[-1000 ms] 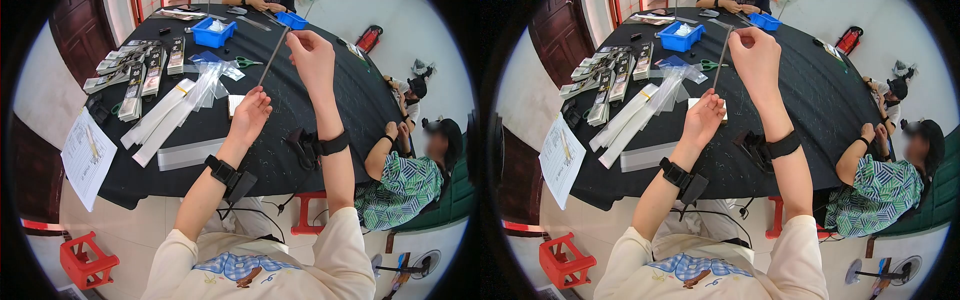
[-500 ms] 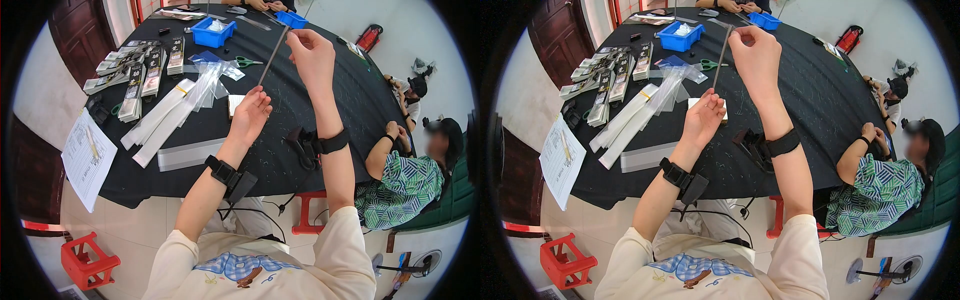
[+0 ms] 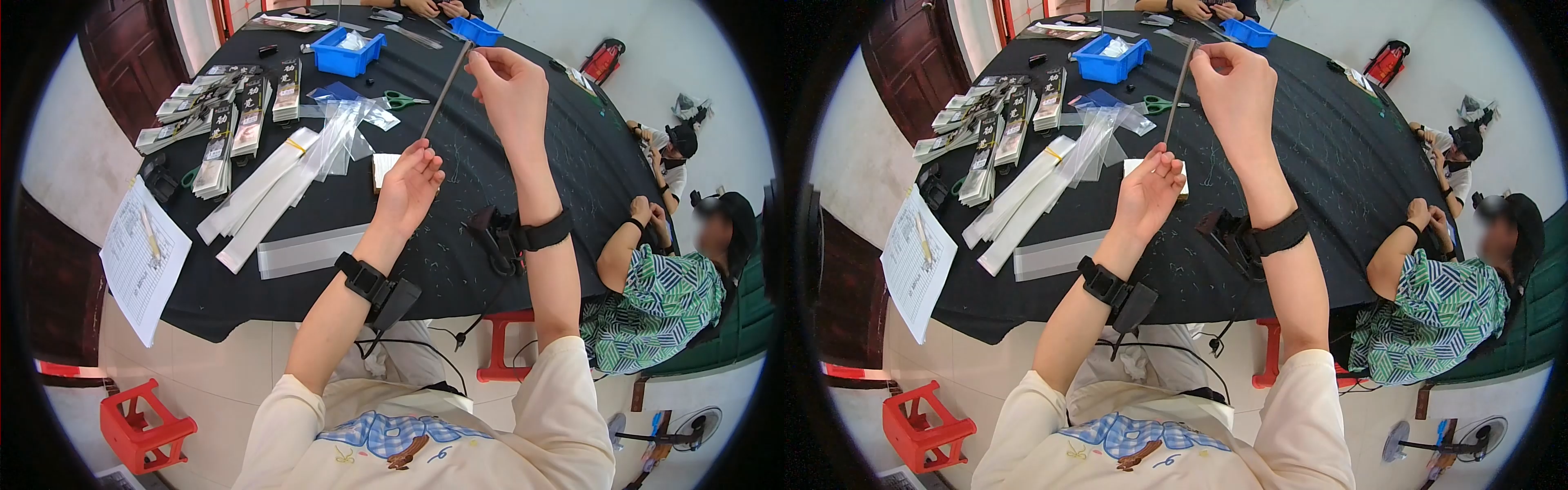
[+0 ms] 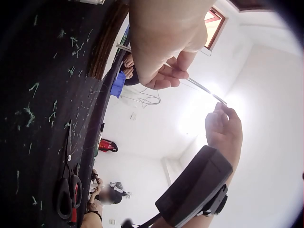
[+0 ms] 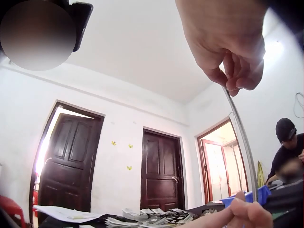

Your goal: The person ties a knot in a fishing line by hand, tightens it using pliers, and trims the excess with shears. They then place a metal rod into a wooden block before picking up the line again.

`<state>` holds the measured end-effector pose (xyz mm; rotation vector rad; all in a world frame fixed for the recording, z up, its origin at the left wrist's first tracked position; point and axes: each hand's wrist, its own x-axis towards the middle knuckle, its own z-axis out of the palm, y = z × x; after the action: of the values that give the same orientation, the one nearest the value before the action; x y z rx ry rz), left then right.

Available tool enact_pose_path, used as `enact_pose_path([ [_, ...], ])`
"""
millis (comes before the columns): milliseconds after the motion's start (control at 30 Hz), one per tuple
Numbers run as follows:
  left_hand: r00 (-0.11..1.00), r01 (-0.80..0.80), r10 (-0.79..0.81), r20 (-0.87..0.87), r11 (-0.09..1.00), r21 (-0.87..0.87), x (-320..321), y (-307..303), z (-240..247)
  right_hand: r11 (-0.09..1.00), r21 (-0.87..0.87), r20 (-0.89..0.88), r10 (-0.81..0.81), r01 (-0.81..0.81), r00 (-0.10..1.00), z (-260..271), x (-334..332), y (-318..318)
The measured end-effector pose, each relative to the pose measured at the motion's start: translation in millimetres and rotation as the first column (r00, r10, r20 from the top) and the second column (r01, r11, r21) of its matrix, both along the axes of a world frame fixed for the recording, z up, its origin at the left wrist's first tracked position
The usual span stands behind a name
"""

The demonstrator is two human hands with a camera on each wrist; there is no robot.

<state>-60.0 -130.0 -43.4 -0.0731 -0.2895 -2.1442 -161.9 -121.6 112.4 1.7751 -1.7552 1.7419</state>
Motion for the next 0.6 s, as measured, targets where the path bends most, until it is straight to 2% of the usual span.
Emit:
enact_pose_path([
  [600, 1.000, 0.013, -0.013, -0.021, 1.000, 0.009, -0.6, -1.4, -1.2, 1.000, -0.014, 0.004, -0.002, 0.002, 1.000, 1.0, 0.2, 1.1],
])
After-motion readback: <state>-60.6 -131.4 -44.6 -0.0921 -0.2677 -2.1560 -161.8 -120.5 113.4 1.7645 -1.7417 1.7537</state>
